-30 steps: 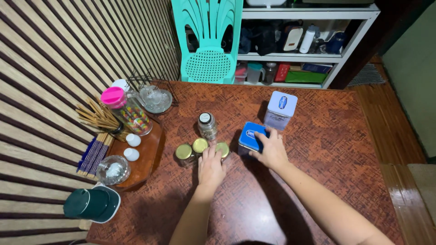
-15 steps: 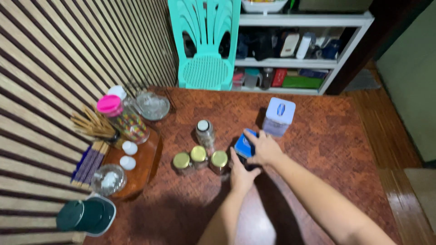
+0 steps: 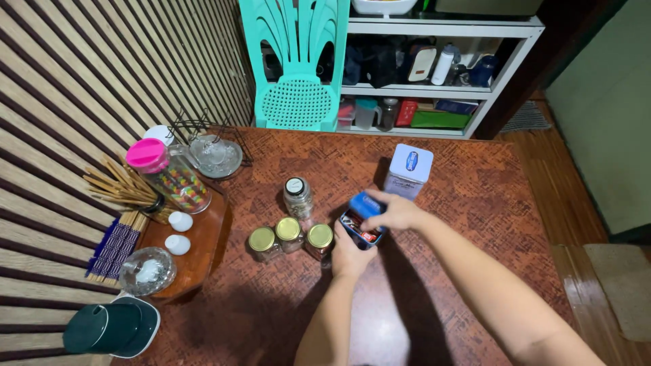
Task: The person clears a cluttered table by moving several small jars and a tin box, then opens the tin and transfers small red packets into a glass jar. The person closes the jar and places it back on the table.
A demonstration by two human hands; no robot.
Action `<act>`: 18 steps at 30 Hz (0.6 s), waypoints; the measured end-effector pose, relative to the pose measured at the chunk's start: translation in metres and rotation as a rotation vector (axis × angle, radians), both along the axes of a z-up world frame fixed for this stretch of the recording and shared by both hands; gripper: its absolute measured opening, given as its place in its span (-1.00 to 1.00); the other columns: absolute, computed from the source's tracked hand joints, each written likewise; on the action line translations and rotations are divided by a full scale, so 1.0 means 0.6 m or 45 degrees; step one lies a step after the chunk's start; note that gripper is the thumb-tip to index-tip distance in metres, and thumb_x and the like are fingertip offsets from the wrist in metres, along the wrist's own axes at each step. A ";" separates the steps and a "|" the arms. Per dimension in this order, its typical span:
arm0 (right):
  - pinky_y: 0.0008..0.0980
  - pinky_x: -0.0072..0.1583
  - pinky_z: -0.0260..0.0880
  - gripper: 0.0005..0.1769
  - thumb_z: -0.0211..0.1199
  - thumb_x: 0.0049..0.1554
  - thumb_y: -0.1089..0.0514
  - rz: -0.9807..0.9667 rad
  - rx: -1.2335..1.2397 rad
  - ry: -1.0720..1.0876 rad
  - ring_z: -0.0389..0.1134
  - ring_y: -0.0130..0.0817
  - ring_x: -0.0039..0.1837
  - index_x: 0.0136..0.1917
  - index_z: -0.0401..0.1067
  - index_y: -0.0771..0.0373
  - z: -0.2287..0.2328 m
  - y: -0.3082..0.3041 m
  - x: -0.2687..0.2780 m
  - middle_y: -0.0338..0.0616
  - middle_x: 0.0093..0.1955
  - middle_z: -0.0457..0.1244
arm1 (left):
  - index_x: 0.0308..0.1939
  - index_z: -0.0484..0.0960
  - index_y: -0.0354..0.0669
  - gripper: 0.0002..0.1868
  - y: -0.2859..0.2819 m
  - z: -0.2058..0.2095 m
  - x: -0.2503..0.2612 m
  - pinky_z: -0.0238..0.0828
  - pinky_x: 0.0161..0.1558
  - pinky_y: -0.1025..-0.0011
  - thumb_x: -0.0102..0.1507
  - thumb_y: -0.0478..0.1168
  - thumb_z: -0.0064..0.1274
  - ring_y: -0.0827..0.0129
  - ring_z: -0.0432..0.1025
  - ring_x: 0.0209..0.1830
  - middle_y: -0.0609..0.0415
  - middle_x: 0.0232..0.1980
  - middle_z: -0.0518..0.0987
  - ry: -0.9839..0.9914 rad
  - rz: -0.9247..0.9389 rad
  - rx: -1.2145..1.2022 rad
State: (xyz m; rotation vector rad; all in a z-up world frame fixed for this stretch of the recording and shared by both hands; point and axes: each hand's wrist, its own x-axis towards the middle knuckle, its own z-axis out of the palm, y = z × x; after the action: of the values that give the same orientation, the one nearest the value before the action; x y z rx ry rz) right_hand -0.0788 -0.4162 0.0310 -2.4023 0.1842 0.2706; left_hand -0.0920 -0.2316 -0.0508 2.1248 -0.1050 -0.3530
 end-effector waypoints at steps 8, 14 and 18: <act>-0.11 0.17 0.32 -0.13 0.38 -0.03 -0.11 -0.826 0.901 0.120 0.21 -0.21 0.19 0.54 0.25 -0.12 -0.075 -0.103 -0.092 -0.20 0.31 0.30 | 0.60 -0.36 0.02 0.47 0.017 0.017 -0.007 0.42 0.19 0.08 -0.08 -0.02 0.49 -0.19 0.48 0.15 -0.29 0.45 0.31 0.025 -0.041 0.000; 0.07 0.14 0.44 -0.42 0.20 0.13 -0.14 -0.950 1.366 0.352 0.36 -0.06 0.18 0.34 0.28 0.13 -0.187 -0.122 -0.160 0.00 0.25 0.30 | 0.59 -0.46 0.14 0.51 0.026 0.037 -0.020 0.40 0.20 0.03 -0.07 -0.07 0.50 -0.28 0.43 0.19 -0.29 0.55 0.15 -0.019 -0.073 -0.024; 0.11 0.11 0.55 -0.52 0.13 0.14 -0.02 -1.062 1.417 0.351 0.43 0.03 0.11 0.25 0.36 0.27 -0.271 -0.123 -0.167 0.07 0.12 0.36 | 0.59 -0.46 0.15 0.50 0.029 0.030 -0.022 0.40 0.20 0.02 -0.06 -0.03 0.50 -0.29 0.42 0.22 -0.29 0.55 0.14 -0.058 -0.085 -0.028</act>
State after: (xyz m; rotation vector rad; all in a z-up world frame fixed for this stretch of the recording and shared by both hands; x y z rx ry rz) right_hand -0.1792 -0.4900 -0.1316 -1.0506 0.8677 0.2139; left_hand -0.1052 -0.2145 -0.0327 2.1113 -0.2054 -0.3415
